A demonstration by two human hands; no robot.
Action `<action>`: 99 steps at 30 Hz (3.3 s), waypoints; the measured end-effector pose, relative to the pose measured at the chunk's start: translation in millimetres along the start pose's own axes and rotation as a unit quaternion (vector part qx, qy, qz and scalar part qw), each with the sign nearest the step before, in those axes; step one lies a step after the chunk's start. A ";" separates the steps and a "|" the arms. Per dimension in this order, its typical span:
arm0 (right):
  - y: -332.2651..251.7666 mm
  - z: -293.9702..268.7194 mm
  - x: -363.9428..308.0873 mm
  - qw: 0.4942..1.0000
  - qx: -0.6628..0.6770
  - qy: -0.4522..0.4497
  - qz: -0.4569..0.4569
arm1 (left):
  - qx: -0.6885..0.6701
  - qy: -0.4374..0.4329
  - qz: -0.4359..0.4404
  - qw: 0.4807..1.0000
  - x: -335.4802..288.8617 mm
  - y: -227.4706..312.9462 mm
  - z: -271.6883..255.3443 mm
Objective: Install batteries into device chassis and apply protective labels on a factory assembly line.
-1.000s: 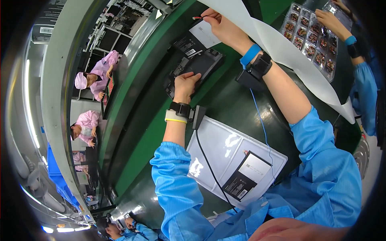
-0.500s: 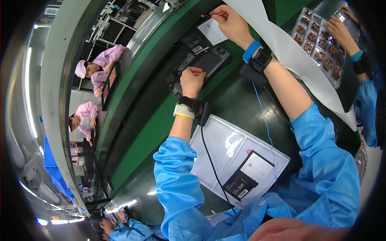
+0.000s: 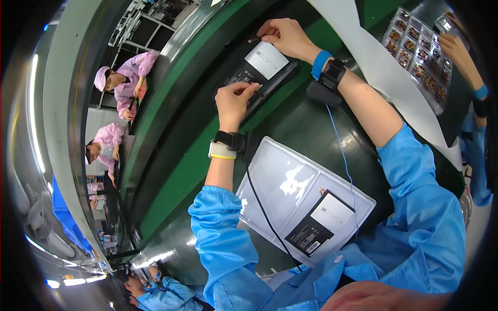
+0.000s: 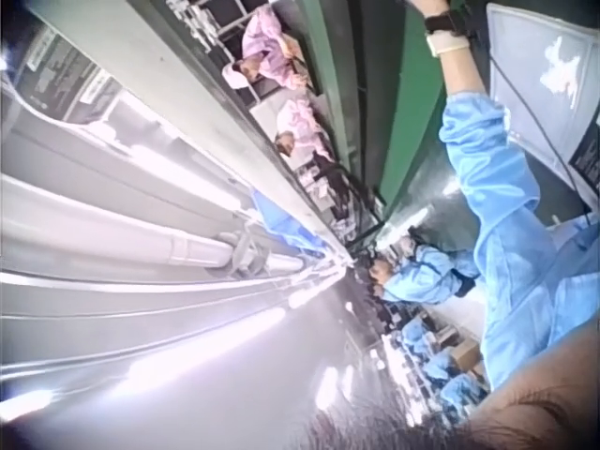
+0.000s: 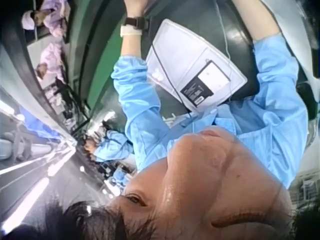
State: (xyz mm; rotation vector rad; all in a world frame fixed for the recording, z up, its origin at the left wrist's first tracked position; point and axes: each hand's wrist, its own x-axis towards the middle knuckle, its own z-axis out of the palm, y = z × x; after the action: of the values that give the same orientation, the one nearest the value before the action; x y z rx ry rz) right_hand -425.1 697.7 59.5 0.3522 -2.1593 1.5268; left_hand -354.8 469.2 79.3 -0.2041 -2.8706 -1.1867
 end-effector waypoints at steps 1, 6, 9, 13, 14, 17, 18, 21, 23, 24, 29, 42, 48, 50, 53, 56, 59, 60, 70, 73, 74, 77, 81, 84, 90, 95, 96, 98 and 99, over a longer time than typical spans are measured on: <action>-0.3 3.9 0.4 1.000 -0.017 -0.015 -0.004 | 0.020 0.007 0.017 1.000 -1.0 2.8 -2.6; -0.1 26.4 0.8 0.994 -0.034 -0.101 -0.007 | 0.000 0.052 0.123 0.991 -7.2 -13.1 -20.6; 13.8 27.6 0.2 0.993 -0.017 -0.114 -0.005 | 0.210 0.082 0.210 0.952 -20.2 -28.6 -45.5; 13.4 35.5 -0.9 0.994 -0.027 -0.109 -0.012 | 0.198 0.013 0.169 0.966 -38.9 -68.6 -68.3; 12.1 37.0 -1.2 0.993 -0.027 -0.112 -0.012 | 0.197 0.014 0.166 0.966 -39.5 -78.7 -68.9; 15.4 36.8 -0.5 0.991 -0.067 -0.113 -0.002 | 0.069 -0.037 0.110 0.991 -35.9 -85.9 -67.6; 19.1 35.2 -1.5 0.990 -0.060 -0.125 -0.001 | 0.089 -0.041 0.097 0.990 -33.2 -85.3 -65.2; 25.5 37.4 -3.6 0.989 -0.055 -0.139 -0.002 | 0.125 -0.046 0.090 0.987 -29.9 -84.2 -63.0; 25.1 40.6 -4.6 0.989 -0.055 -0.141 -0.004 | 0.145 -0.046 0.096 0.984 -29.3 -83.9 -66.5; 23.3 41.5 -5.7 0.988 -0.050 -0.148 -0.005 | 0.146 -0.047 0.097 0.983 -28.9 -84.9 -67.9; 22.2 47.0 -10.4 0.986 -0.061 -0.152 -0.033 | 0.143 -0.042 0.117 0.982 -27.7 -88.1 -66.9; 13.9 21.5 -21.1 0.916 -0.210 -0.282 -0.193 | 0.166 -0.041 0.114 0.979 -31.7 -94.0 -72.8; 13.8 26.8 -17.3 0.911 -0.188 -0.305 -0.205 | 0.188 -0.041 0.125 0.973 -30.0 -99.7 -76.4; 13.1 27.6 -15.1 0.910 -0.186 -0.313 -0.199 | 0.191 -0.048 0.115 0.974 -30.0 -99.5 -76.4; 16.2 30.7 -15.6 0.908 -0.186 -0.316 -0.203 | 0.191 -0.044 0.124 0.973 -30.5 -100.2 -77.2; 16.3 31.7 -14.4 0.903 -0.197 -0.317 -0.213 | 0.192 -0.047 0.122 0.973 -30.5 -99.7 -76.6; 12.1 32.3 -13.8 0.898 -0.200 -0.334 -0.207 | 0.197 -0.044 0.129 0.971 -31.6 -100.8 -77.9; 9.3 31.8 -12.8 0.895 -0.194 -0.346 -0.201 | 0.205 -0.048 0.130 0.969 -32.1 -102.7 -79.1; -8.9 29.6 -14.2 0.857 -0.229 -0.427 -0.176 | 0.334 -0.058 0.207 0.918 -33.3 -111.4 -77.0; -10.1 32.6 -12.8 0.835 -0.269 -0.442 -0.185 | 0.305 -0.077 0.242 0.918 -31.7 -104.6 -46.4; -12.7 33.6 -14.8 0.823 -0.286 -0.457 -0.178 | 0.299 -0.058 0.223 0.926 -36.4 -104.0 -37.0; -27.1 56.7 -37.8 0.813 -0.284 -0.459 -0.217 | 0.310 -0.071 0.214 0.923 -39.5 -112.3 -44.5; -24.3 79.5 -67.6 0.830 -0.300 -0.390 -0.263 | 0.335 -0.079 0.200 0.917 -41.2 -109.8 -40.2; -20.5 85.1 -71.9 0.826 -0.339 -0.332 -0.305 | 0.339 -0.072 0.215 0.913 -39.6 -110.1 -39.6; -20.7 91.9 -78.8 0.823 -0.358 -0.308 -0.317 | 0.332 -0.088 0.238 0.908 -39.6 -112.9 -38.3; -20.9 93.4 -78.8 0.827 -0.348 -0.313 -0.312 | 0.332 -0.080 0.218 0.914 -38.4 -110.5 -34.4; -20.5 94.5 -81.5 0.828 -0.339 -0.319 -0.312 | 0.335 -0.073 0.204 0.917 -41.4 -111.6 -31.5; -21.4 97.9 -83.0 0.821 -0.351 -0.315 -0.321 | 0.330 -0.068 0.204 0.919 -43.4 -114.3 -32.5; -22.1 97.8 -84.3 0.824 -0.353 -0.310 -0.318 | 0.329 -0.062 0.206 0.920 -40.6 -114.0 -33.6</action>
State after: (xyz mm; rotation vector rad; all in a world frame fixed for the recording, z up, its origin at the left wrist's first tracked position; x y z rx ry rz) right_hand -364.8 593.5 7.9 1.2650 -2.4877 0.1879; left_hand -330.4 361.2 20.2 -0.8150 -2.9151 -0.1214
